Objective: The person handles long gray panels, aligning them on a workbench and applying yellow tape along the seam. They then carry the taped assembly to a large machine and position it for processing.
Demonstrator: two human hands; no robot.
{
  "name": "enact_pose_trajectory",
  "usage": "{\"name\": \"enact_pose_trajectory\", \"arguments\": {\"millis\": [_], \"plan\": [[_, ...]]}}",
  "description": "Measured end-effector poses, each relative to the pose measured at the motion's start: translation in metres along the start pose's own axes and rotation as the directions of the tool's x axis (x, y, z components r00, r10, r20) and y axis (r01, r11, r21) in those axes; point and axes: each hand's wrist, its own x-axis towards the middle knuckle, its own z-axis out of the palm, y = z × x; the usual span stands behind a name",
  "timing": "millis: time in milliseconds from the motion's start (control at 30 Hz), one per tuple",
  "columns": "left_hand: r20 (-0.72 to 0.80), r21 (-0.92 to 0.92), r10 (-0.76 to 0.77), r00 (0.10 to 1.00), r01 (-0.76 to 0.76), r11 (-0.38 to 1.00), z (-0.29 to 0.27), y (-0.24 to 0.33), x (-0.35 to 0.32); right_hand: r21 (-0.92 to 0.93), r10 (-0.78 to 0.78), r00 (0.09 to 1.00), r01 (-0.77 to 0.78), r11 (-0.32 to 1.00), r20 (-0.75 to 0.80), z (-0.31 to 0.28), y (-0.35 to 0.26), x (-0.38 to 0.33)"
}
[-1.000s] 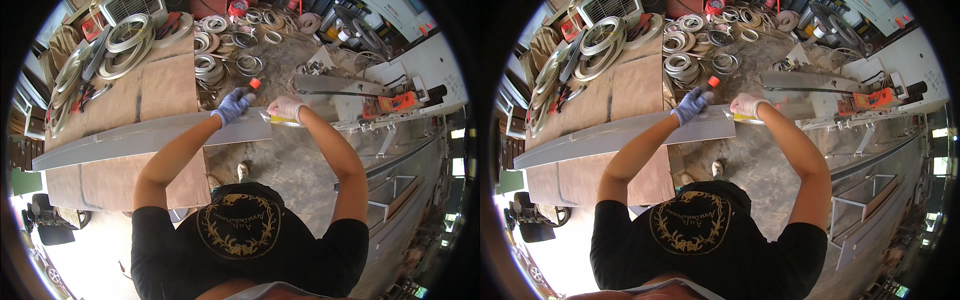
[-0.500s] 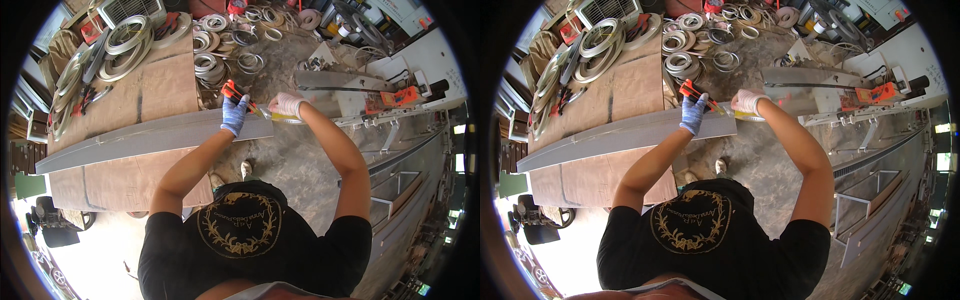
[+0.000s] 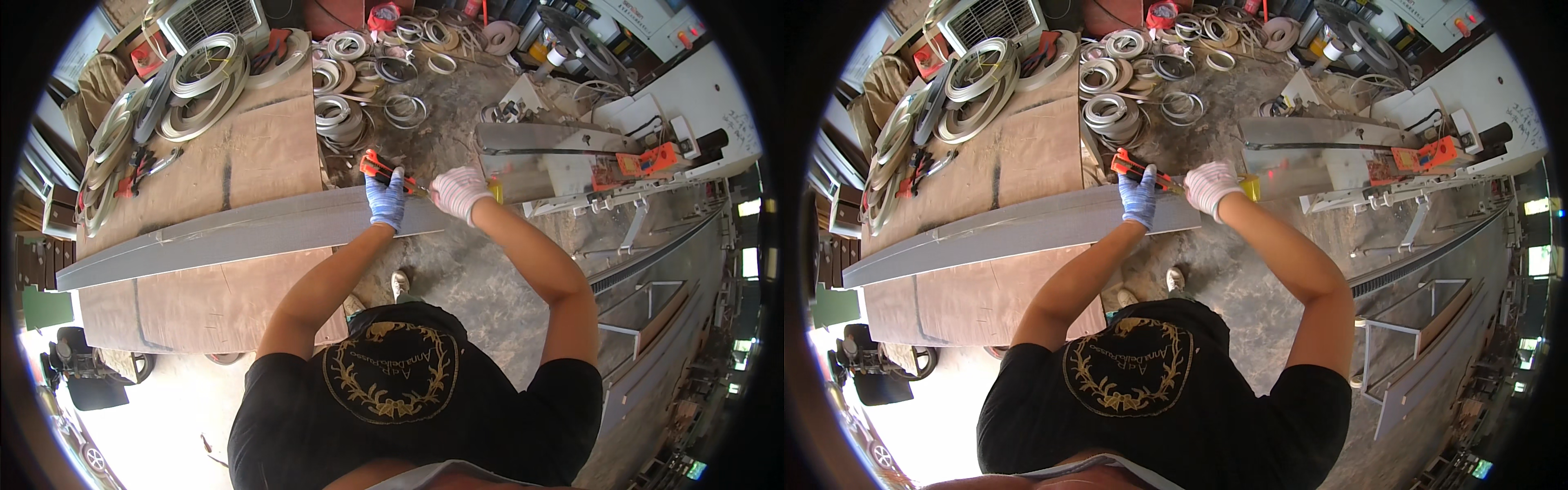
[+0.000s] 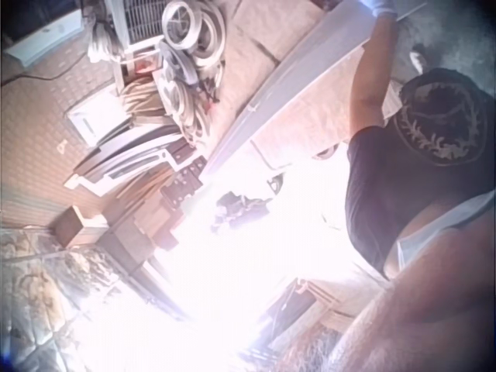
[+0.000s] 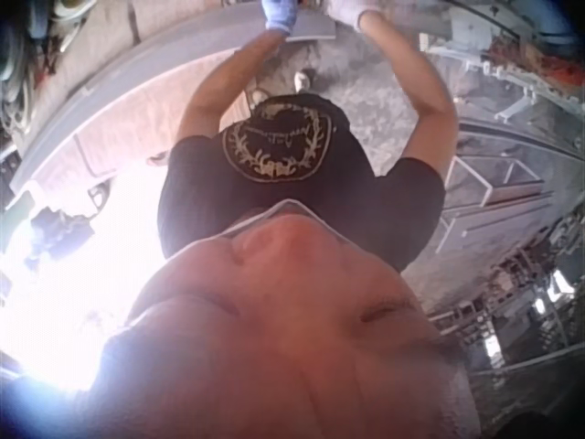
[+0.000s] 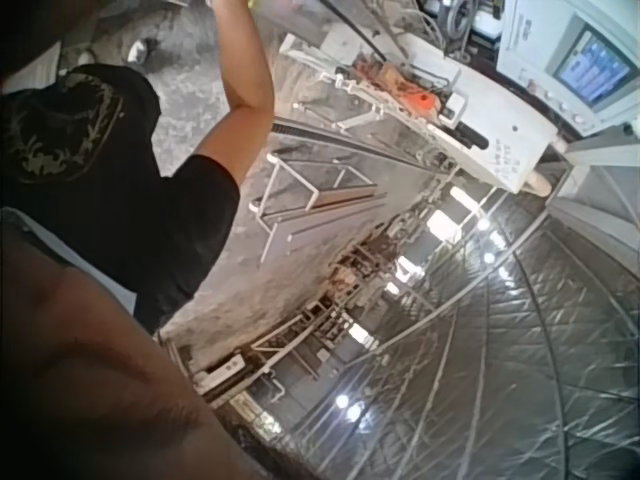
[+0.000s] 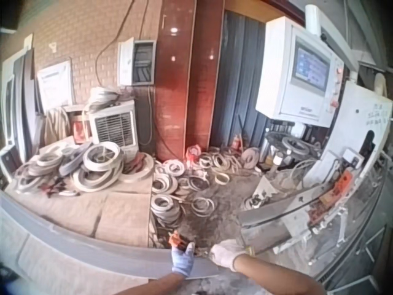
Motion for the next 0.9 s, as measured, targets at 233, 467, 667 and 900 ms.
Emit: {"name": "enact_pose_trajectory", "arguments": {"millis": [233,467,667,900], "plan": [[-0.059,-0.090,-0.067,0.996,0.062,0.994,-0.008,-0.001,0.002,0.084,0.033,0.981,-0.017,0.996,-0.191,0.012,-0.001,-0.042],[-0.069,-0.139,-0.238,0.969,0.227,0.964,-0.003,0.007,0.005,0.820,0.385,0.916,-0.129,0.557,-0.117,0.055,0.042,-0.095],[-0.085,-0.239,-0.086,0.993,0.063,0.969,-0.043,0.064,0.072,0.998,0.569,0.822,-0.043,0.055,0.004,0.061,0.035,-0.146],[-0.505,-0.366,-0.436,0.745,0.272,0.890,-0.149,0.153,0.155,0.998,0.611,0.791,0.025,-0.052,0.012,0.053,0.014,-0.177]]}}
